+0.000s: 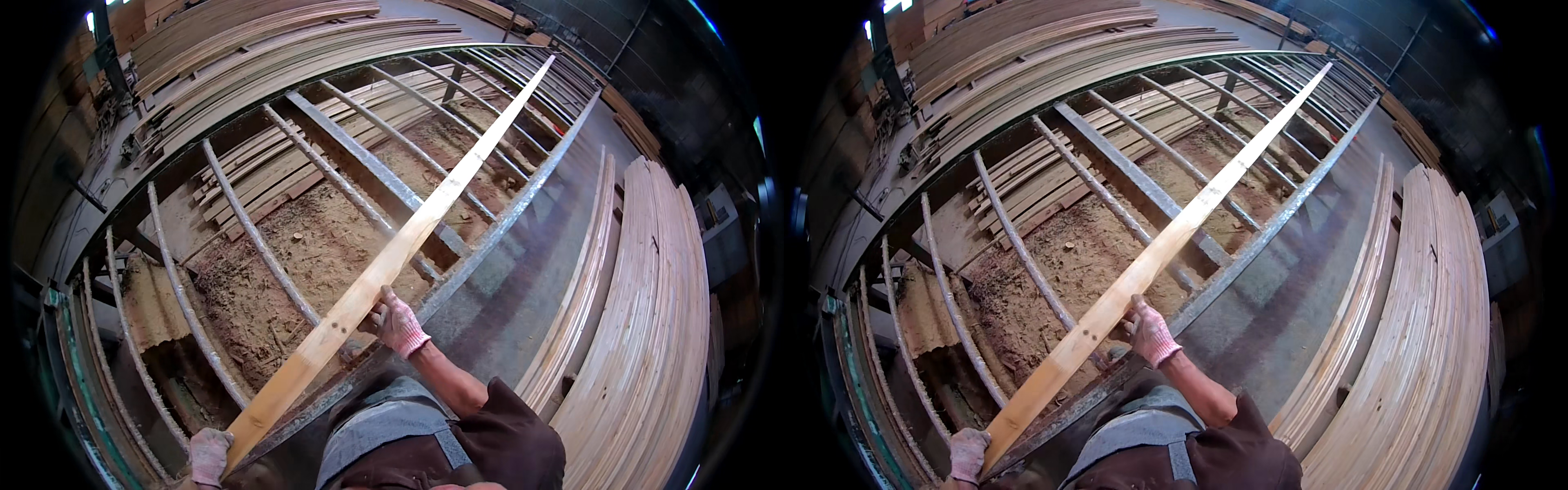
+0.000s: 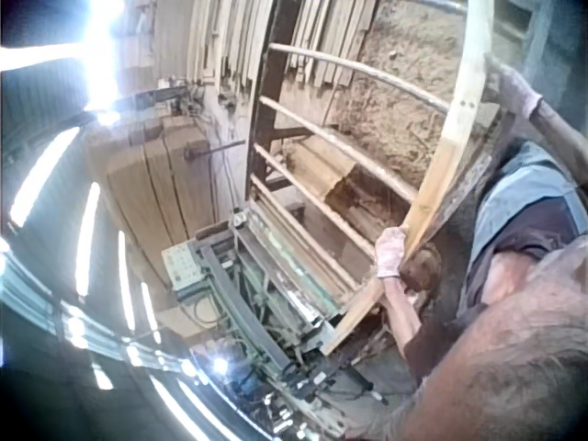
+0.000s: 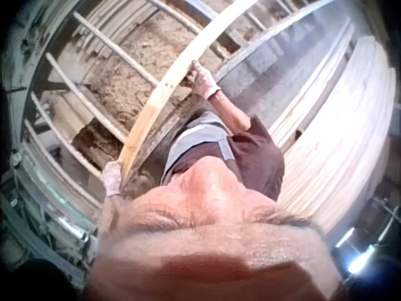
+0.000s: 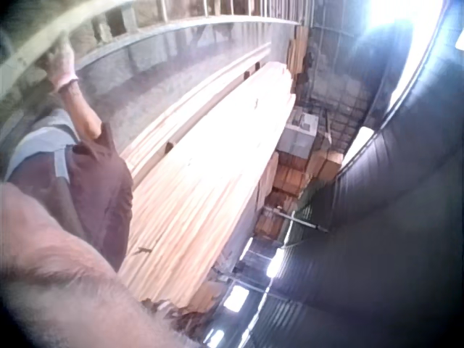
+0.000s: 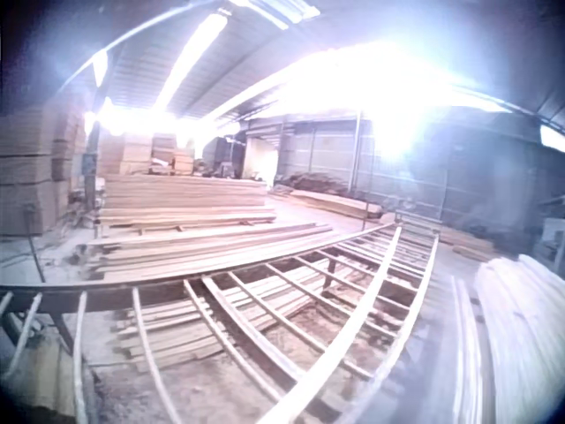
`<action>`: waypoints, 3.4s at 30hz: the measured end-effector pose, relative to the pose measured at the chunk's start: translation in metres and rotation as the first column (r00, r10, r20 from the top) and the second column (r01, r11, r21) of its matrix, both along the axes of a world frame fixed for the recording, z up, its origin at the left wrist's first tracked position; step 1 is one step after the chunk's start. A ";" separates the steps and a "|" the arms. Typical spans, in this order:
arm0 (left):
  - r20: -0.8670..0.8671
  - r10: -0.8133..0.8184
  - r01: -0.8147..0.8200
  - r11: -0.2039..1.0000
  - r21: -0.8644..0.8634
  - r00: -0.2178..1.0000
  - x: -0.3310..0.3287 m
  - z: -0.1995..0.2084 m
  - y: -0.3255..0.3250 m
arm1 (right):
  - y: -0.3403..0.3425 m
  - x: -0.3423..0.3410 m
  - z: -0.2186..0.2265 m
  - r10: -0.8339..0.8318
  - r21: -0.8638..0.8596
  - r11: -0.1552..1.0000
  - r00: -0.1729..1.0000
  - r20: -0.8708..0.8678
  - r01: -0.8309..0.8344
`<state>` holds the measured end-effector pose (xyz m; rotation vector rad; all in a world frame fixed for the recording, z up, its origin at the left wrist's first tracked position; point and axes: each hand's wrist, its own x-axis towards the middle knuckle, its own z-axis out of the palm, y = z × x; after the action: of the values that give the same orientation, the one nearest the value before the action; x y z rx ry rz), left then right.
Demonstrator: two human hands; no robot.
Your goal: The person picks up long wooden planks from a stack and places them onto a metal rack in a workshop. They handle the planks one by one, aligning them on the rack, and occasionally use a hammer to adjust the wood. The task involves repetitive lifting and placement of the planks.
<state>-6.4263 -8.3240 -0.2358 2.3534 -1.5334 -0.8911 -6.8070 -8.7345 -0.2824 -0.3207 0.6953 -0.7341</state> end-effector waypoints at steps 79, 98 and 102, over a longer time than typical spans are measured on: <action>-0.714 -0.670 0.810 -0.295 0.508 0.204 -0.612 -0.256 0.340 | 1.035 0.046 -0.162 -0.410 -0.062 -0.580 -0.356 -0.840 0.812; -0.262 -0.938 0.833 -0.325 0.448 -0.225 -0.614 -0.317 0.580 | 1.406 -0.289 -0.465 0.094 0.311 0.473 0.303 -0.948 0.824; -0.202 -0.804 0.744 -0.594 0.305 -0.559 -0.644 -0.391 0.610 | 1.388 -0.383 -0.522 0.067 0.330 0.463 0.339 -0.938 0.822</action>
<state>-7.0702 -7.7141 -0.6269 -0.2620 -3.8267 -0.9844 -7.1899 -7.3462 -0.8049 0.4750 2.1778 -0.6445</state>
